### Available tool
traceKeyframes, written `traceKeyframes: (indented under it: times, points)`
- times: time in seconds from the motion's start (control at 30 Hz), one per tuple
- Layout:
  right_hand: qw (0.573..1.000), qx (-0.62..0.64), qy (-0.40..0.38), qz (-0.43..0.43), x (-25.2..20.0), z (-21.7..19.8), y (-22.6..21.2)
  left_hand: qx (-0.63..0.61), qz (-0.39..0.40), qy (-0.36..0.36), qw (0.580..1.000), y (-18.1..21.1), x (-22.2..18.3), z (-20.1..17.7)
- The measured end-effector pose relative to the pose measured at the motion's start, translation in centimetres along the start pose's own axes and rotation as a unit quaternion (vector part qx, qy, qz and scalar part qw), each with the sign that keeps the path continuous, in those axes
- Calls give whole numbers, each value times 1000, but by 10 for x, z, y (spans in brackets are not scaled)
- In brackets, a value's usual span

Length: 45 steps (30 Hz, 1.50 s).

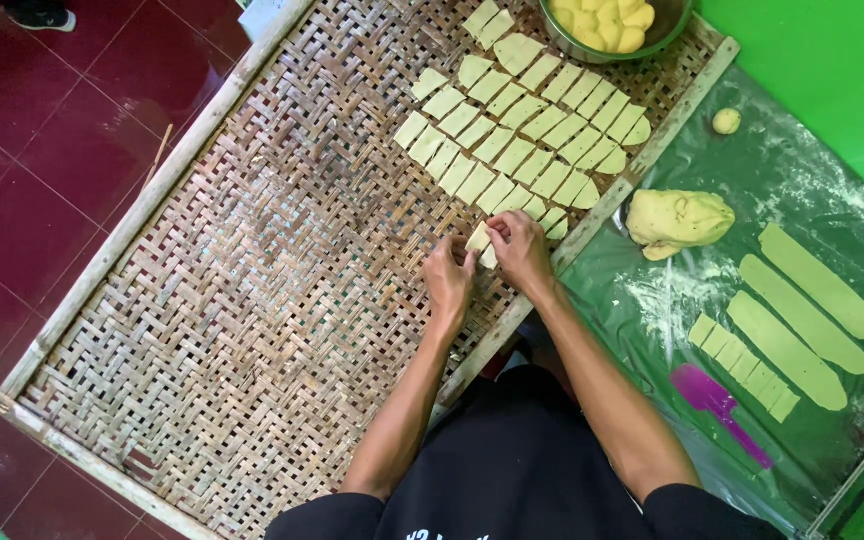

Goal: Flatten dough with a manual machine, cut it into strips, and fold them into shapes.

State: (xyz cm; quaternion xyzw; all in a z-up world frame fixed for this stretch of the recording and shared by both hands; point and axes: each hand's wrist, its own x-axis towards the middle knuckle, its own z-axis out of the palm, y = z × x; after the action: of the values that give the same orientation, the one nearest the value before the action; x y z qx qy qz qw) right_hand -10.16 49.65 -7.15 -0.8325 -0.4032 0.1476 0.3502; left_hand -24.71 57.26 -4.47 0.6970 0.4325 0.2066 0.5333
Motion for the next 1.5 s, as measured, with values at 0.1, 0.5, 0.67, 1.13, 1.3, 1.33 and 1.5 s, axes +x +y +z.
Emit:
traceKeyframes:
  times: [0.1,0.5,0.67,1.13,1.3,1.33,1.5]
  points:
    - [1000,-13,14,-16,-1,6,7,15,9,4,1000,-1,3,-2]
    - [980,63,177,65,-64,-52,-26,-69,-60,56,994,6,-17,6]
    - [957,70,245,142,-148,-121,-18,-59,-24,-42,997,58,-61,37]
    - [849,51,440,289,-343,-278,128,38,112,-404,907,140,-213,232]
    - [844,-102,457,263,-398,-313,214,102,216,-443,864,136,-261,317]
    - [843,-98,457,264,-404,-318,226,106,216,-443,864,139,-268,331]
    - [874,-96,412,239,-419,-331,263,228,394,-412,789,155,-299,390]
